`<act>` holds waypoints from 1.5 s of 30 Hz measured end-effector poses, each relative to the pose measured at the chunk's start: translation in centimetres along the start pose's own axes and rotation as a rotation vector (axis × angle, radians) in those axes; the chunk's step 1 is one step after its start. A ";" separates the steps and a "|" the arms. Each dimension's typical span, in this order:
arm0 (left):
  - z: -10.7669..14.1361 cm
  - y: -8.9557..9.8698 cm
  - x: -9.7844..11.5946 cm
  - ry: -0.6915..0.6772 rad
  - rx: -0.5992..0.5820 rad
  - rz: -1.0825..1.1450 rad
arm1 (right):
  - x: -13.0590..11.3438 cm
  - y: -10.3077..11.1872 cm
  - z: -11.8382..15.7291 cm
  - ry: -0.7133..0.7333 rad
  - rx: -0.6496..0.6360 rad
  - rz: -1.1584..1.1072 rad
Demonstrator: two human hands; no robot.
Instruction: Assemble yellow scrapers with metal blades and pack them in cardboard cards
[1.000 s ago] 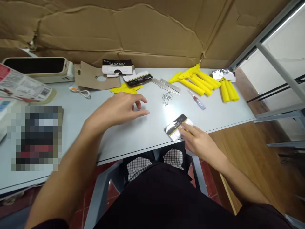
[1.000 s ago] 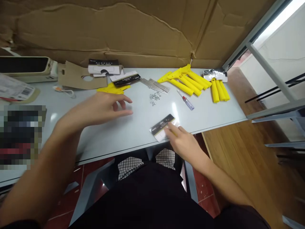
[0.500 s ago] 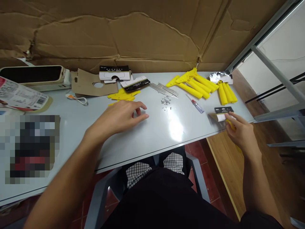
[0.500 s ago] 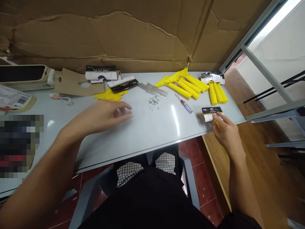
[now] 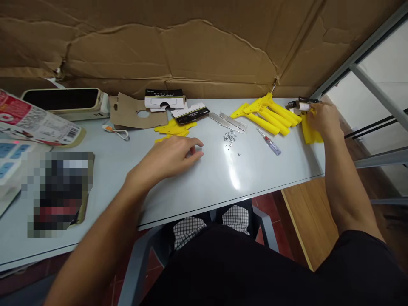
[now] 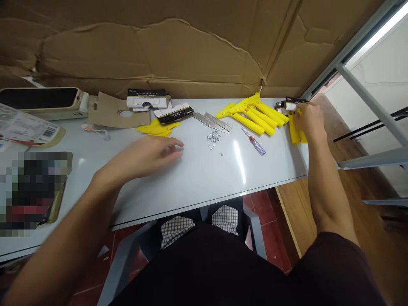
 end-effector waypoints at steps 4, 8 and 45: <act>0.1 0.0 0.0 -0.002 0.013 -0.007 | -0.1 -0.9 -0.4 0.020 -0.079 0.003; 0.3 0.0 0.4 -0.017 0.014 -0.022 | 0.3 -0.9 -0.6 0.029 -0.108 -0.020; -8.8 -2.5 7.5 -0.197 0.247 -0.132 | -19.8 2.0 5.0 0.321 -0.095 -0.361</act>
Point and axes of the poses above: each hand's wrist, its own z-axis away from the middle knuckle, its own y-axis out of the back of the hand, x = y × z, the point moved 9 cm from there along -z, towards the middle knuckle, and after that the axes turned 1 degree about -y, right-handed, at the moved point
